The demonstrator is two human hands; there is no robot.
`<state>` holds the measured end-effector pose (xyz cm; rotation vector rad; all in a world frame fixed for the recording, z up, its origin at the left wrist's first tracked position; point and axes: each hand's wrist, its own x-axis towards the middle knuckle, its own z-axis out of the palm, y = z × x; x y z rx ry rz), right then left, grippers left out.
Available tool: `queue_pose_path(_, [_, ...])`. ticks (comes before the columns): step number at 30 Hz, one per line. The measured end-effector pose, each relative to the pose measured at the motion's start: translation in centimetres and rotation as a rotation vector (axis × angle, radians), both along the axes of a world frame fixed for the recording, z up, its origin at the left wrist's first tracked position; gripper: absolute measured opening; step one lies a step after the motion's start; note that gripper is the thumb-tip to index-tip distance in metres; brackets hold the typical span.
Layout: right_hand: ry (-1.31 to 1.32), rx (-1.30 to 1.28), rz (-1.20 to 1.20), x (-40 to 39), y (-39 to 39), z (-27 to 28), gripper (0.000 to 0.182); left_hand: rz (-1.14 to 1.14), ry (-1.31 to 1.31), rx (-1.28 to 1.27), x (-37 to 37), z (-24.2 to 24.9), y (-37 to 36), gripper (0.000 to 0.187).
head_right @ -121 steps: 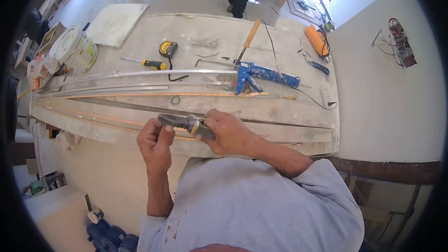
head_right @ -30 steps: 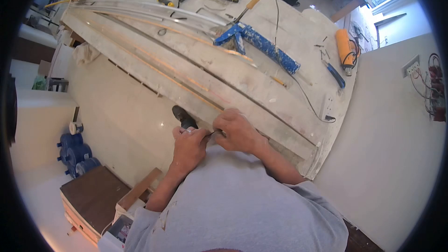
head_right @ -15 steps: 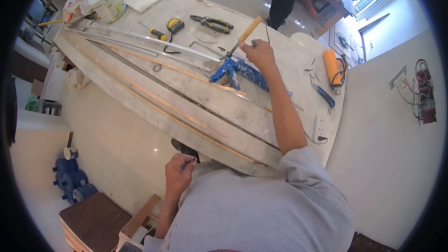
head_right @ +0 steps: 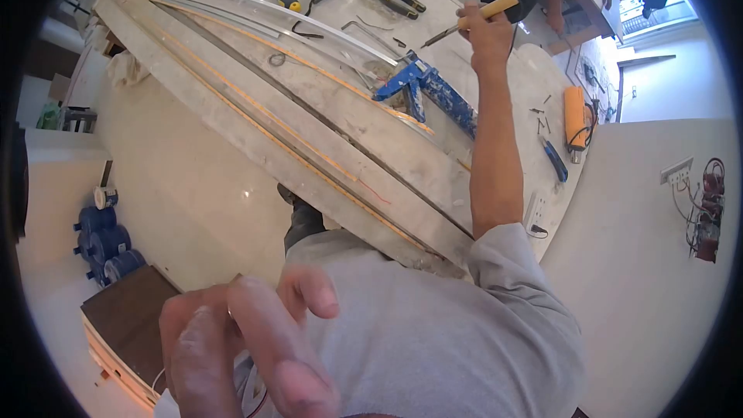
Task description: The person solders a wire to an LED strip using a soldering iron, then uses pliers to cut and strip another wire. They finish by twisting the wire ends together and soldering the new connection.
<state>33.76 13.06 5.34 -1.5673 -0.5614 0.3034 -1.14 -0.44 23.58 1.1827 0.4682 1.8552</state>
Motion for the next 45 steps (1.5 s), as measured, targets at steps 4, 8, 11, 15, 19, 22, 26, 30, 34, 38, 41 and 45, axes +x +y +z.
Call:
queue_pose_path(4, [-0.06,-0.028,-0.022,-0.5,-4.1,4.5,0.033,-0.17,0.308,-0.019,-3.0,-0.6,3.7,0.013])
queue_pose_path(8, [0.264,0.243,0.015,-0.1,-9.7,4.0,0.037,-0.924,0.089,0.007,-6.0,-10.0,16.8,0.012])
queue_pose_path(11, [0.378,0.404,0.028,-1.8,-14.2,3.2,0.037,-0.869,0.189,-0.313,-6.4,-16.1,25.5,0.023])
queue_pose_path(15, [0.508,0.594,-0.076,-5.8,-19.1,1.4,0.034,-0.681,0.445,-0.449,-4.3,-22.8,32.5,0.03])
queue_pose_path(19, [0.656,0.671,-0.146,-8.6,-24.0,-1.0,0.034,-0.175,1.152,-0.147,-1.0,-25.7,33.4,0.031])
queue_pose_path(22, [0.655,0.664,-0.163,-10.6,-26.4,-1.0,0.032,-0.058,1.391,-0.001,-0.3,-25.3,32.6,0.035])
queue_pose_path(26, [0.641,0.635,-0.148,-11.7,-28.1,-1.3,0.029,0.057,1.619,0.16,-0.3,-25.9,32.1,0.033])
queue_pose_path(30, [0.663,0.643,-0.129,-11.7,-28.6,-1.9,0.025,-0.031,1.584,-0.032,-0.1,-26.0,33.1,0.027])
queue_pose_path(34, [0.711,0.658,-0.077,-11.9,-28.3,-2.0,0.017,-0.312,1.439,-0.259,-1.0,-21.8,30.7,0.018])
queue_pose_path(38, [0.776,0.67,-0.007,-12.1,-28.5,-2.6,0.011,-0.563,1.077,-0.406,-3.6,-17.2,22.4,0.016])
queue_pose_path(41, [0.808,0.662,0.045,-12.2,-28.5,-3.1,0.011,-0.724,0.946,-0.516,-7.8,-18.2,16.4,0.033])
queue_pose_path(45, [0.84,0.637,0.107,-12.3,-28.4,-3.5,0.015,-1.045,0.505,-0.878,-10.5,-21.9,7.5,0.032])
